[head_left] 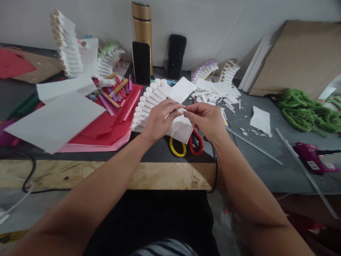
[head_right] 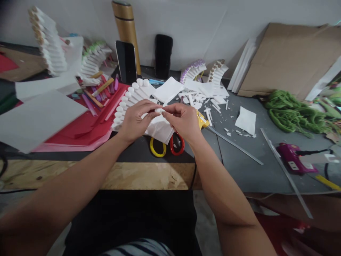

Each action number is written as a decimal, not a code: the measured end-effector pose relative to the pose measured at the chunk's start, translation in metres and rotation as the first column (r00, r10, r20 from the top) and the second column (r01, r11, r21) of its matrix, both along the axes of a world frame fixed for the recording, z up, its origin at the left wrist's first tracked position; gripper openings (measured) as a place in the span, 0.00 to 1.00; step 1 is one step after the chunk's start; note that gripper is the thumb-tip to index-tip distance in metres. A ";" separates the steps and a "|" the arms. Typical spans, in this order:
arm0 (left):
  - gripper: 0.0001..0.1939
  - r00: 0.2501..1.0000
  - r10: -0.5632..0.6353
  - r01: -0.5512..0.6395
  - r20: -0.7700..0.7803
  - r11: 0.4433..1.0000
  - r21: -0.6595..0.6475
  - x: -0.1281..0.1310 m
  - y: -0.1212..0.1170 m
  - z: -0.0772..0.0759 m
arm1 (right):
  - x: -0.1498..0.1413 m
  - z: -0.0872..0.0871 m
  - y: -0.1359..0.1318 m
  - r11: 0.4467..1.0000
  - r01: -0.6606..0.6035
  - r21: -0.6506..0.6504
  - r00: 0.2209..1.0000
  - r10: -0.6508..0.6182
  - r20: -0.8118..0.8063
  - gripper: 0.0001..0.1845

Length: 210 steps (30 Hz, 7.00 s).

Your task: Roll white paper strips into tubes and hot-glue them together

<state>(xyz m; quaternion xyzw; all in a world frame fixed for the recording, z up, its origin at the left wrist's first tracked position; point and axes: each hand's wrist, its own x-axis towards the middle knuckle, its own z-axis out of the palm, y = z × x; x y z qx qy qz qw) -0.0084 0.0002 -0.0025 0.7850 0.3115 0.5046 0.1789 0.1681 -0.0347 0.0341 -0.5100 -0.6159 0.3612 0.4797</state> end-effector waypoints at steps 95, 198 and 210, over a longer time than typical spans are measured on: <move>0.09 0.918 -0.009 0.232 0.397 0.822 -0.520 0.011 -0.007 -0.001 | -0.003 -0.015 -0.001 0.793 -0.061 0.606 0.778 -0.343 0.526 0.07; 0.13 0.959 -0.087 0.137 0.269 0.976 -0.172 0.014 -0.016 -0.002 | 0.011 -0.011 0.015 0.995 -0.061 -0.085 0.958 0.035 -0.283 0.11; 0.07 0.989 0.015 0.001 0.147 0.994 -0.108 0.011 -0.010 -0.004 | 0.001 -0.011 0.008 1.000 -0.006 0.030 0.993 0.009 -0.114 0.09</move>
